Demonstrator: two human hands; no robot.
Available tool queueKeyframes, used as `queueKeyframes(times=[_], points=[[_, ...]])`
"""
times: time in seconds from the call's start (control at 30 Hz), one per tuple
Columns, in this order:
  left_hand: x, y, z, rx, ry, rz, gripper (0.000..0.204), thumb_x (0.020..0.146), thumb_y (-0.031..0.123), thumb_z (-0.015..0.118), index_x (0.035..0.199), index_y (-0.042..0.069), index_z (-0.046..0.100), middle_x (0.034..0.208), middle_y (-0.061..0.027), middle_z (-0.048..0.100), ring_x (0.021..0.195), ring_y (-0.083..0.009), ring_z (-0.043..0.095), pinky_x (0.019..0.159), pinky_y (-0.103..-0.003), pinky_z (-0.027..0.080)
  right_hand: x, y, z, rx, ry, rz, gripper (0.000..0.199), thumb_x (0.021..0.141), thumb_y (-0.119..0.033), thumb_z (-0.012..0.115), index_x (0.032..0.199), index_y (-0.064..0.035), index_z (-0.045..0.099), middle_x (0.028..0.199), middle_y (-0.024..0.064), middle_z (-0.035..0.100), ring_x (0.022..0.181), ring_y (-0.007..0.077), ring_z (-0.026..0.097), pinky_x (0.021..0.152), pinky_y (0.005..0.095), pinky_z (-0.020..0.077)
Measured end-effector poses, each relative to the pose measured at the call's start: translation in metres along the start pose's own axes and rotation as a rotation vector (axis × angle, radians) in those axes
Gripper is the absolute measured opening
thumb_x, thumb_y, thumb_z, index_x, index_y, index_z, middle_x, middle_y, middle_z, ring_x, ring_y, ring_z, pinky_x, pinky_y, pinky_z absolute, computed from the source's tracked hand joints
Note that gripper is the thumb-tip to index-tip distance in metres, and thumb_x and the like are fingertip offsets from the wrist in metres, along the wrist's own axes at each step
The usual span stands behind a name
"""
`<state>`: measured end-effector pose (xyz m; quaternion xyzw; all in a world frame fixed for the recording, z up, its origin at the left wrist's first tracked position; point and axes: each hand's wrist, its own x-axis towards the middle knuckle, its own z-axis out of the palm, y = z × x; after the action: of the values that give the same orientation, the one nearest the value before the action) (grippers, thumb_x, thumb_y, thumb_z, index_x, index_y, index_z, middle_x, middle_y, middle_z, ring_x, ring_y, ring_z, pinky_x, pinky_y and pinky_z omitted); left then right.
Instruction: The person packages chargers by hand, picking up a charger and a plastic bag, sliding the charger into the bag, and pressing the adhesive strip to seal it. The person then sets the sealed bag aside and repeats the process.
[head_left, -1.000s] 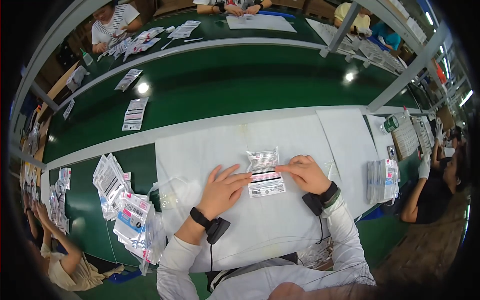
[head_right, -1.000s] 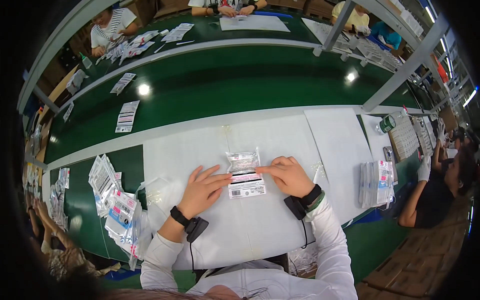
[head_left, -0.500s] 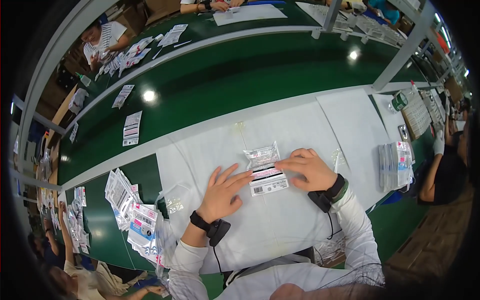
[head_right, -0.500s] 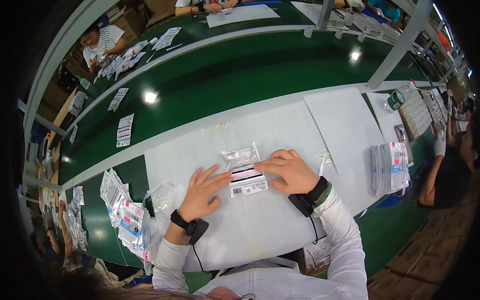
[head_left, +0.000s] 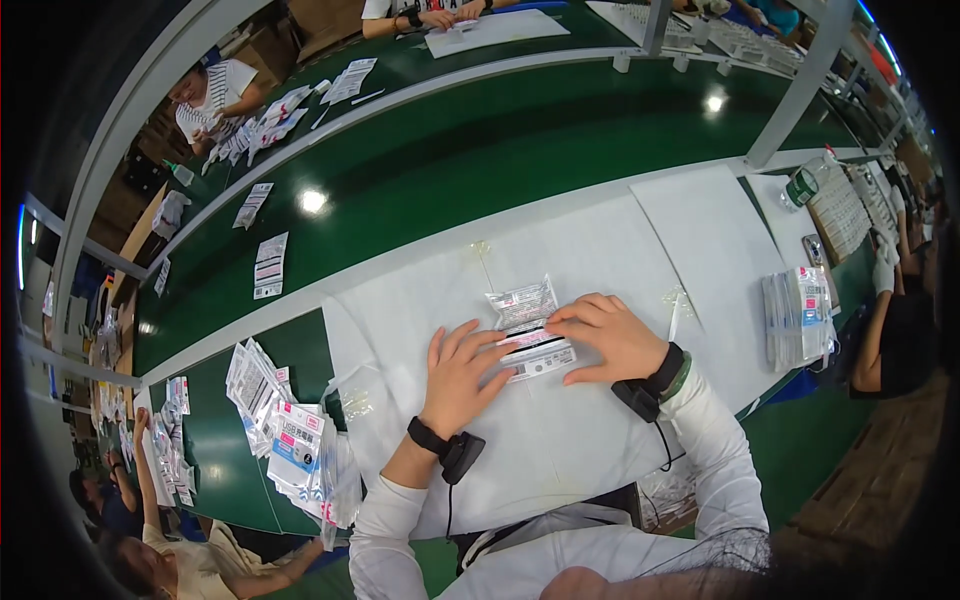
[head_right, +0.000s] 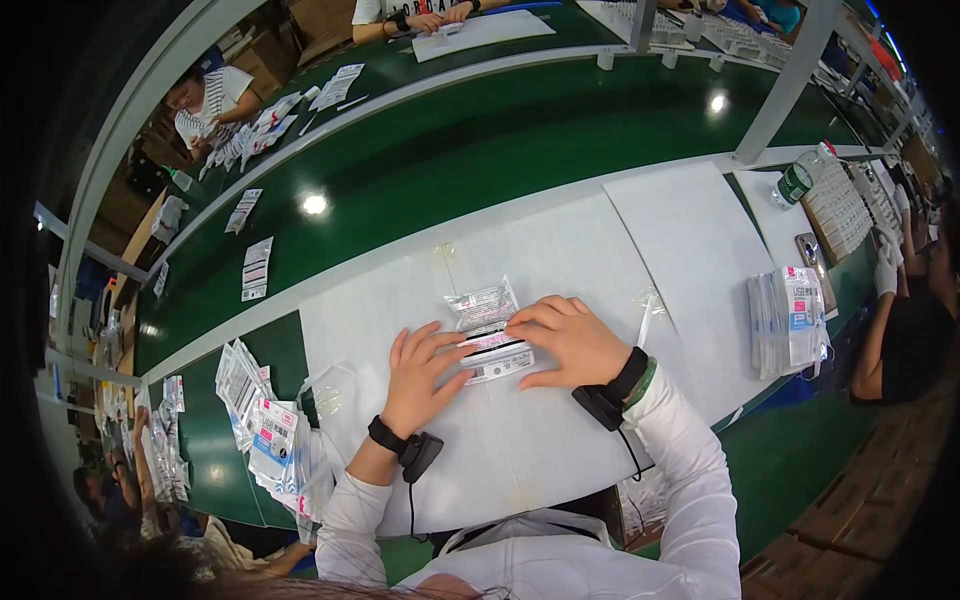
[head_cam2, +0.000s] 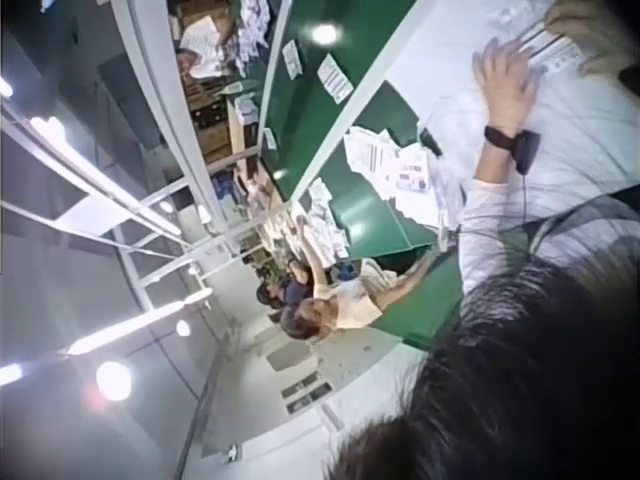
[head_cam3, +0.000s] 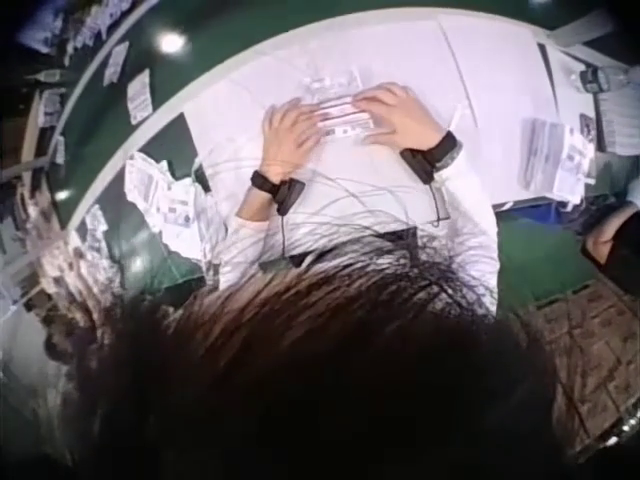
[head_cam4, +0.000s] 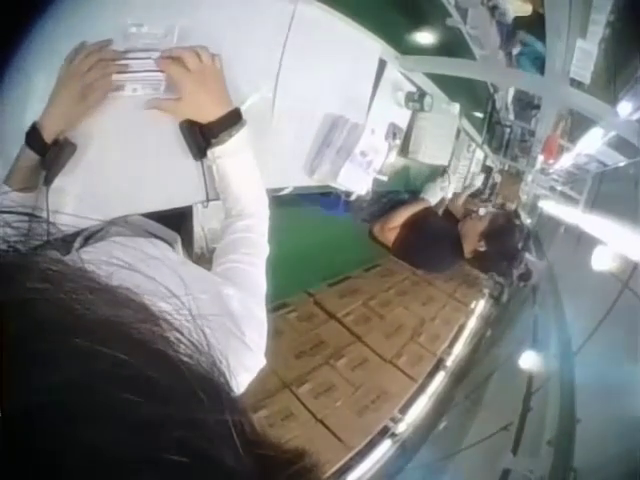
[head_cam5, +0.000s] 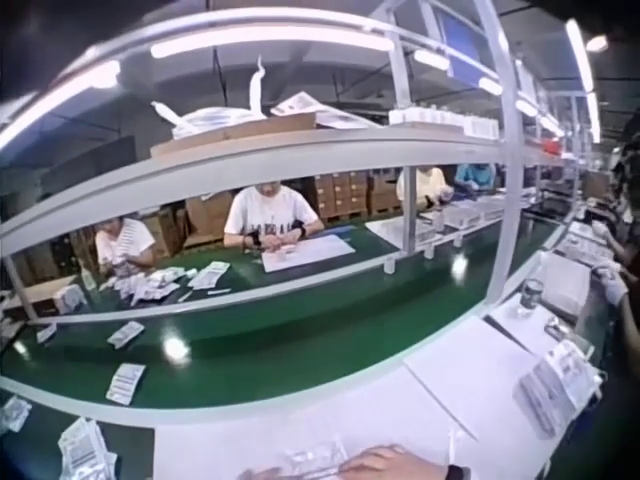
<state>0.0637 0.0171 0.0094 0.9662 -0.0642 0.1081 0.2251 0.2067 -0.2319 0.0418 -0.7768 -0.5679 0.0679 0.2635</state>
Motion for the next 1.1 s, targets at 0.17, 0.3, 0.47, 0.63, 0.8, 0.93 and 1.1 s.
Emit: queueKeyframes(times=[0.17, 0.3, 0.47, 0.63, 0.8, 0.93, 1.1], points=[[-0.001, 0.005, 0.001, 0.047, 0.010, 0.009, 0.040, 0.083, 0.026, 0.071, 0.123, 0.029, 0.067, 0.132, 0.0046, 0.055, 0.136, -0.0253, 0.039, 0.115, -0.054, 0.019, 0.002, -0.001, 0.004, -0.021, 0.011, -0.008, 0.069, 0.074, -0.047, 0.078, 0.131, -0.0138, 0.058, 0.134, 0.0031, 0.054, 0.120, 0.0264, 0.048, 0.103, 0.0420, 0.0334], [0.000, 0.005, 0.002, 0.067, 0.041, 0.034, 0.042, 0.082, 0.027, 0.071, 0.124, 0.031, 0.067, 0.131, 0.0048, 0.056, 0.135, -0.0251, 0.040, 0.115, -0.053, 0.021, 0.008, -0.006, 0.004, -0.043, -0.004, -0.060, 0.070, 0.076, -0.048, 0.076, 0.134, -0.0142, 0.057, 0.134, 0.0024, 0.056, 0.121, 0.0247, 0.049, 0.103, 0.0409, 0.0334], [-0.001, 0.003, 0.003, 0.056, 0.029, 0.017, 0.041, 0.083, 0.028, 0.071, 0.123, 0.032, 0.067, 0.131, 0.0050, 0.056, 0.134, -0.0251, 0.041, 0.114, -0.054, 0.022, 0.006, -0.006, 0.003, -0.072, -0.059, -0.023, 0.074, 0.076, -0.048, 0.076, 0.140, -0.0189, 0.053, 0.134, -0.0003, 0.060, 0.123, 0.0226, 0.049, 0.103, 0.0393, 0.0314], [0.000, 0.004, 0.000, 0.028, 0.017, 0.010, 0.040, 0.084, 0.028, 0.071, 0.123, 0.033, 0.066, 0.129, 0.0053, 0.056, 0.133, -0.0246, 0.042, 0.114, -0.054, 0.023, -0.002, -0.001, -0.005, -0.107, -0.051, 0.065, 0.072, 0.074, -0.050, 0.078, 0.137, -0.0219, 0.058, 0.125, -0.0029, 0.065, 0.121, 0.0221, 0.050, 0.101, 0.0385, 0.0313], [0.000, 0.005, -0.001, -0.018, 0.042, -0.019, 0.035, 0.083, 0.027, 0.072, 0.118, 0.031, 0.070, 0.126, 0.0050, 0.059, 0.131, -0.0238, 0.046, 0.114, -0.051, 0.025, 0.000, -0.001, -0.005, -0.074, -0.041, 0.094, 0.071, 0.071, -0.051, 0.080, 0.133, -0.0221, 0.062, 0.119, -0.0039, 0.067, 0.117, 0.0228, 0.052, 0.100, 0.0384, 0.0316], [0.003, 0.001, 0.004, -0.029, 0.085, -0.039, 0.030, 0.083, 0.027, 0.072, 0.113, 0.028, 0.072, 0.121, 0.0047, 0.060, 0.128, -0.0240, 0.048, 0.112, -0.048, 0.028, 0.000, 0.001, 0.000, -0.095, 0.012, 0.081, 0.073, 0.068, -0.051, 0.081, 0.131, -0.0206, 0.063, 0.118, -0.0031, 0.067, 0.113, 0.0231, 0.053, 0.098, 0.0380, 0.0335], [0.006, 0.002, 0.005, -0.055, 0.124, -0.042, 0.028, 0.082, 0.025, 0.073, 0.110, 0.026, 0.073, 0.117, 0.0043, 0.061, 0.126, -0.0240, 0.050, 0.109, -0.046, 0.030, 0.001, 0.001, 0.003, -0.090, 0.084, 0.033, 0.065, 0.070, -0.044, 0.080, 0.128, -0.0184, 0.064, 0.118, -0.0017, 0.067, 0.111, 0.0233, 0.053, 0.096, 0.0375, 0.0363]])
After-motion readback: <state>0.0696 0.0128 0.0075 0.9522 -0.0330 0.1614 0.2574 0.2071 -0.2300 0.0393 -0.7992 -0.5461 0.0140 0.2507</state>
